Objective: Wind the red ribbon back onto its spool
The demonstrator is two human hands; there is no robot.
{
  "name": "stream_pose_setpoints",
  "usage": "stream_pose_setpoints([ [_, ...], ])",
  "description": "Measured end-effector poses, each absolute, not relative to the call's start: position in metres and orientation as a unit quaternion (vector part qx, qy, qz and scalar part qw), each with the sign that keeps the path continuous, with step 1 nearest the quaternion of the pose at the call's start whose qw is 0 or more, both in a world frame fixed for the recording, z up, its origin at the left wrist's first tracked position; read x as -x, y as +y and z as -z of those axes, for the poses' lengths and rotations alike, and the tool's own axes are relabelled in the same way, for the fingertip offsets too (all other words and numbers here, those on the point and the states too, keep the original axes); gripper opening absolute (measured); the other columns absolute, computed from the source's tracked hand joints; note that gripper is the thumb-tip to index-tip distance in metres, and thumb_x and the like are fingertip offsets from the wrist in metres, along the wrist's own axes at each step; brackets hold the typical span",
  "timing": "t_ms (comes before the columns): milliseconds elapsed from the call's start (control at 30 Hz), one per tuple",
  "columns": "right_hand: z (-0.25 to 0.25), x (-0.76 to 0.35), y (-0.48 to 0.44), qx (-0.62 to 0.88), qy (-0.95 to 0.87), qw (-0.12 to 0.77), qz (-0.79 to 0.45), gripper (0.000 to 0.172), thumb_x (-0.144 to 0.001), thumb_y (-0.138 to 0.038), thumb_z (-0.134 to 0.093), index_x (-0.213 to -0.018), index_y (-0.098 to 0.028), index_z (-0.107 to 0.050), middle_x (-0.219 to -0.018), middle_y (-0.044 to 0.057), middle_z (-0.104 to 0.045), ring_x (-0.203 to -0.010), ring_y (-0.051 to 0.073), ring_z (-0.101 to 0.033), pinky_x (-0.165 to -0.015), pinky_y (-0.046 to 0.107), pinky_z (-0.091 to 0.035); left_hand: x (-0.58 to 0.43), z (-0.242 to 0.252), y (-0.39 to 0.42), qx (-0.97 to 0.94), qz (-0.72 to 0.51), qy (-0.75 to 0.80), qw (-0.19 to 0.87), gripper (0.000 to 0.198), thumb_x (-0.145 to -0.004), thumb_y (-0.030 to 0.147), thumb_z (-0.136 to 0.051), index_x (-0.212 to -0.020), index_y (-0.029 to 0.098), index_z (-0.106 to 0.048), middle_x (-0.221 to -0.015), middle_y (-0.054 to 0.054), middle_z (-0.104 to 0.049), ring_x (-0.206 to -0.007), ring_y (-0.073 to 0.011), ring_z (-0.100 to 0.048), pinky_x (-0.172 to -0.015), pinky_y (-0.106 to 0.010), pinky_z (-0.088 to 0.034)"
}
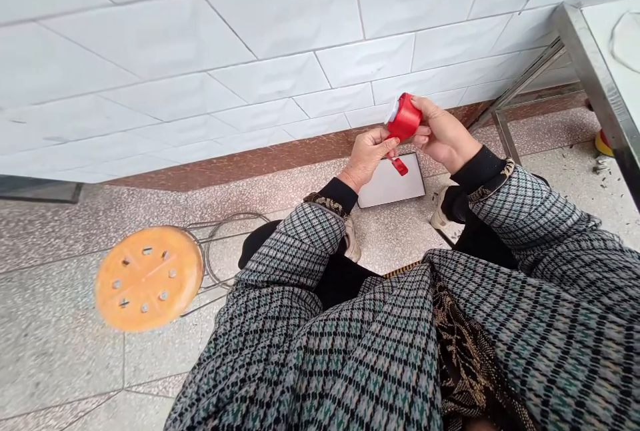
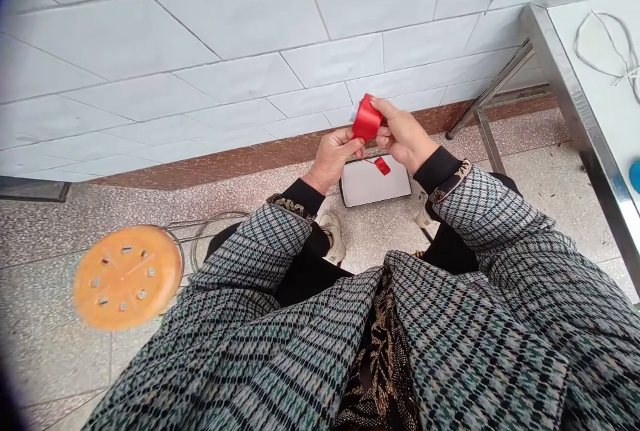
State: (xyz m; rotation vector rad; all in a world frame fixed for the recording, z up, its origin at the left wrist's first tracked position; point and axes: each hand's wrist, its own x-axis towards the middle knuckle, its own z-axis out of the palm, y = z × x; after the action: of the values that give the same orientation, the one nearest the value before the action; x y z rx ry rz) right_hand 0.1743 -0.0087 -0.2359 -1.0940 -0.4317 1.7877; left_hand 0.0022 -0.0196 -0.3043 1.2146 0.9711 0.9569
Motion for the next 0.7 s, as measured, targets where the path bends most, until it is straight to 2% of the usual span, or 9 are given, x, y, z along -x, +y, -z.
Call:
stream_pose_setpoints([
  [67,0.237,-0.177,-0.004,0.449,-0.155,0.474,-0.742,0.024,-0.099,-0.031,-0.076,-0.091,-0.021,-0.056,-0.059,-0.010,-0.043,-0.043,0.003,-0.021,-0.037,0.016,-0.022,0.000,0.306,-0.017,-0.569,-0.409,0.420,0.577,0.040,-0.083,0.048,-0.083,-0.072,0.016,-0.062,-0.066,0.000,-0.065,-0.062,-0.0101,-0.058,-0.064,-0.025,-0.049],
  [167,0.239,-0.181,-0.001,0.439,-0.135,0.448,-0.767,0.022,-0.098,-0.029,-0.076,-0.093,-0.021,-0.056,-0.059,-0.010,-0.045,-0.042,0.003,-0.021,-0.037,0.014,-0.023,0.002,0.312,-0.013,-0.590,-0.412,0.427,0.548,0.039,-0.083,0.046,-0.082,-0.070,0.016,-0.060,-0.064,0.002,-0.059,-0.059,-0.0090,-0.050,-0.060,-0.024,-0.042],
  [233,0.238,-0.184,0.001,0.432,-0.127,0.418,-0.789,0.024,-0.097,-0.029,-0.077,-0.093,-0.021,-0.055,-0.058,-0.010,-0.045,-0.041,0.002,-0.021,-0.036,0.014,-0.023,0.003,0.317,-0.010,-0.575,-0.435,0.429,0.544,0.036,-0.078,0.042,-0.088,-0.076,0.017,-0.062,-0.066,0.003,-0.057,-0.060,-0.0086,-0.049,-0.060,-0.023,-0.041],
  [300,0.237,-0.187,0.002,0.426,-0.122,0.388,-0.808,0.024,-0.096,-0.029,-0.077,-0.092,-0.021,-0.056,-0.056,-0.010,-0.044,-0.041,0.003,-0.021,-0.034,0.014,-0.023,0.004,0.320,-0.007,-0.554,-0.465,0.422,0.546,0.042,-0.071,0.037,-0.095,-0.094,0.018,-0.067,-0.076,0.002,-0.062,-0.066,-0.0098,-0.056,-0.064,-0.022,-0.046],
  [400,0.235,-0.190,0.002,0.415,-0.125,0.356,-0.828,0.021,-0.096,-0.029,-0.076,-0.093,-0.021,-0.057,-0.054,-0.010,-0.042,-0.040,0.003,-0.020,-0.032,0.015,-0.022,0.008,0.319,-0.004,-0.557,-0.473,0.400,0.553,0.074,-0.065,0.034,-0.100,-0.129,0.024,-0.065,-0.104,-0.005,-0.071,-0.086,-0.0162,-0.070,-0.075,-0.026,-0.056],
  [467,0.234,-0.190,0.000,0.404,-0.135,0.341,-0.838,0.021,-0.095,-0.030,-0.077,-0.094,-0.021,-0.058,-0.053,-0.010,-0.042,-0.039,0.004,-0.020,-0.031,0.015,-0.022,0.012,0.313,-0.001,-0.582,-0.455,0.378,0.558,0.090,-0.064,0.035,-0.101,-0.143,0.027,-0.060,-0.128,-0.010,-0.070,-0.106,-0.0237,-0.073,-0.086,-0.032,-0.061],
  [567,0.234,-0.190,-0.002,0.381,-0.148,0.318,-0.855,0.022,-0.094,-0.029,-0.079,-0.095,-0.020,-0.058,-0.053,-0.010,-0.042,-0.039,0.005,-0.022,-0.030,0.015,-0.023,0.018,0.303,0.002,-0.618,-0.430,0.338,0.564,0.099,-0.061,0.035,-0.103,-0.150,0.027,-0.058,-0.148,-0.014,-0.063,-0.134,-0.0343,-0.064,-0.106,-0.044,-0.059],
  [700,0.236,-0.191,-0.004,0.376,-0.134,0.305,-0.865,0.022,-0.096,-0.028,-0.077,-0.092,-0.020,-0.057,-0.053,-0.010,-0.040,-0.040,0.004,-0.023,-0.031,0.013,-0.025,0.022,0.297,0.004,-0.637,-0.405,0.318,0.574,0.098,-0.059,0.037,-0.103,-0.148,0.026,-0.062,-0.146,-0.014,-0.065,-0.142,-0.0385,-0.059,-0.115,-0.053,-0.053],
])
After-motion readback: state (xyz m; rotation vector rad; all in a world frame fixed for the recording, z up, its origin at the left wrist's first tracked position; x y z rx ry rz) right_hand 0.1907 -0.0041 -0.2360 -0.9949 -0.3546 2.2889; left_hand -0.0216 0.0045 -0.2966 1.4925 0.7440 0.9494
